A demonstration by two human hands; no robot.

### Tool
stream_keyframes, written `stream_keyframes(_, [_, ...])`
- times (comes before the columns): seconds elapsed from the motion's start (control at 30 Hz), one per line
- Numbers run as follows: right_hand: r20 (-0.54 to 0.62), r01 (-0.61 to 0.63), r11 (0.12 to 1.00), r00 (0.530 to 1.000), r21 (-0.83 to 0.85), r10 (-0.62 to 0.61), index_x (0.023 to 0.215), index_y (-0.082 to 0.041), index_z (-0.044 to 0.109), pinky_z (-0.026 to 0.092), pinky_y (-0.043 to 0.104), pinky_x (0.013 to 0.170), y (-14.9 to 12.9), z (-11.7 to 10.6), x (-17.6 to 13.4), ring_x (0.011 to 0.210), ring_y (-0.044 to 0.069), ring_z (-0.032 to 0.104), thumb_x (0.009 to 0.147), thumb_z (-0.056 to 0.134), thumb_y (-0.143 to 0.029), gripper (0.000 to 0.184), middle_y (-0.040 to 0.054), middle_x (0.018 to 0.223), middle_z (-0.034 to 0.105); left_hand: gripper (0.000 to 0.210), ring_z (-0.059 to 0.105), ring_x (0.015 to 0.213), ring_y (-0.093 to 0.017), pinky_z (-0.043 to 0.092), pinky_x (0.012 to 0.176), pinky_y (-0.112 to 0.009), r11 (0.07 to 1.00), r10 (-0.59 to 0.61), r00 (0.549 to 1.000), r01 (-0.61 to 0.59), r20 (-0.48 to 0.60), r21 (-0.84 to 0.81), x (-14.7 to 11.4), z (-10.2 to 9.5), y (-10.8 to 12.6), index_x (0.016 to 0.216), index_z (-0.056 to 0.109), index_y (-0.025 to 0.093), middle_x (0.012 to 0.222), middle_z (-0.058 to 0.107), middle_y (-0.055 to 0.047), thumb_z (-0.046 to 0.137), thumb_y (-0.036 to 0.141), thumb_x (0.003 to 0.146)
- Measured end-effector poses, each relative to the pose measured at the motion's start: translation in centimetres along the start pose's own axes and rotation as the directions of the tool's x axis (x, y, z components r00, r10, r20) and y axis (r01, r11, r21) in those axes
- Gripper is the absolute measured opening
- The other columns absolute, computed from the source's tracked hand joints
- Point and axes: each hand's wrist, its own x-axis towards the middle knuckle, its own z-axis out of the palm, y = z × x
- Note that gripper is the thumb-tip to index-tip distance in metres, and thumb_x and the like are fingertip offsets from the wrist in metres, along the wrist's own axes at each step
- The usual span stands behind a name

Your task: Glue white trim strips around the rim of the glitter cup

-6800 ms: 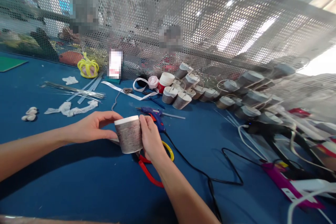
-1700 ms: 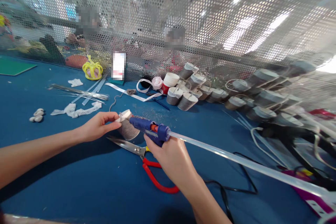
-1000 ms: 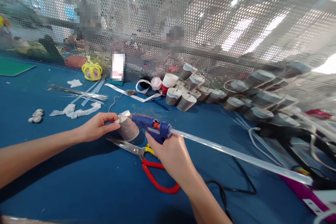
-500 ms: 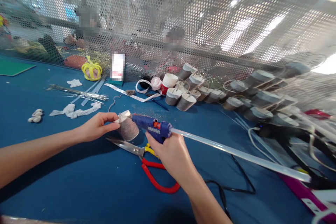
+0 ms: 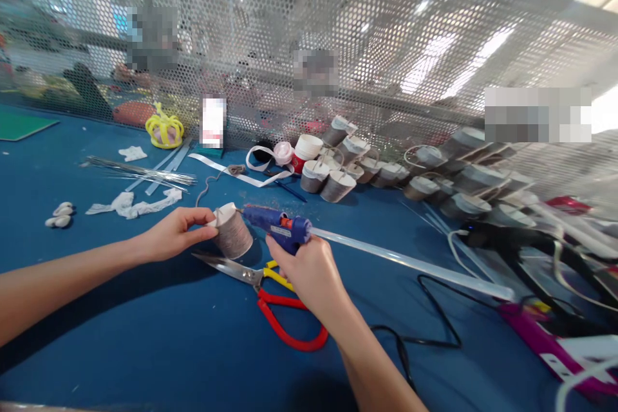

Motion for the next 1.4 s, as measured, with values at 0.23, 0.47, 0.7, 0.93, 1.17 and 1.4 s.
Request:
stream_keyframes(0.23, [0.206,-0.019,0.961,0.978,0.278,-0.04,0.062,-0.014,0.053,0.032,0.019,0.038,1.2,-0.1,0.9,0.033,0.006,0.037,0.069,0.053,-0.038,0.025,-0.0073,0.035,0.04,0.015,0.04,0.063,-0.009,0.034,0.061,-0.021,1.0,-0.02,1.0,0.02,-0.004,0.0,0.0,0.0,0.5,0.066,0.047,0.013,0.062,0.043,0.003,0.044,0.025,0.074])
stream_keyframes(0.47, [0.095,-0.067,0.956,0.995,0.286,0.042,0.07,-0.014,0.049,0.035,0.02,0.044,3.9,0.1,3.9,0.045,0.008,0.047,0.067,0.055,-0.037,0.023,-0.0024,0.056,0.051,0.017,0.042,0.063,-0.01,0.034,0.061,-0.02,0.999,-0.006,1.0,0.007,-0.017,0.053,-0.1,-0.3,0.9,0.065,0.048,0.014,0.063,0.046,0.003,0.042,0.026,0.075])
stream_keyframes(0.7, [-0.086,-0.108,0.984,0.992,-0.144,0.096,0.06,-0.018,0.05,0.035,0.025,0.045,5.5,0.8,6.3,0.041,0.014,0.049,0.072,0.045,-0.043,0.029,0.0004,0.042,0.049,0.019,0.044,0.065,-0.011,0.035,0.062,-0.021,0.992,0.028,0.999,-0.023,-0.033,0.127,-0.3,-0.3,0.9,0.069,0.05,0.013,0.065,0.049,0.002,0.041,0.028,0.077])
stream_keyframes(0.93, [-0.214,-0.086,0.927,0.977,-0.364,0.006,0.081,-0.016,0.054,0.041,0.037,0.065,5.6,1.8,6.4,0.076,0.027,0.057,0.069,0.052,-0.038,0.025,0.0112,0.074,0.059,0.016,0.049,0.07,-0.012,0.038,0.067,-0.024,0.976,0.064,0.997,-0.052,-0.051,0.209,-0.5,-0.4,1.0,0.073,0.053,0.014,0.072,0.054,0.0,0.043,0.026,0.077])
stream_keyframes(1.17, [-0.045,0.59,0.802,0.802,-0.09,-0.595,0.086,-0.02,0.058,0.04,0.035,0.082,0.5,1.8,3.5,0.097,0.019,0.049,0.08,0.04,-0.034,0.023,0.0087,0.103,0.053,0.017,0.053,0.072,-0.013,0.033,0.091,-0.035,0.917,0.21,0.978,-0.192,-0.012,0.349,-0.4,-0.3,1.1,0.072,0.054,0.015,0.071,0.058,-0.001,0.041,0.024,0.079])
stream_keyframes(1.4, [0.196,0.652,0.748,0.755,-0.125,-0.626,0.065,-0.02,0.064,0.034,0.044,0.087,-3.8,3.6,2.9,0.106,0.025,0.043,0.077,0.045,-0.032,0.026,0.0088,0.107,0.053,0.013,0.055,0.086,-0.016,0.028,0.096,-0.042,0.853,0.306,0.951,-0.291,0.036,0.433,-0.7,0.0,1.3,0.079,0.056,0.017,0.085,0.062,-0.005,0.043,0.018,0.077])
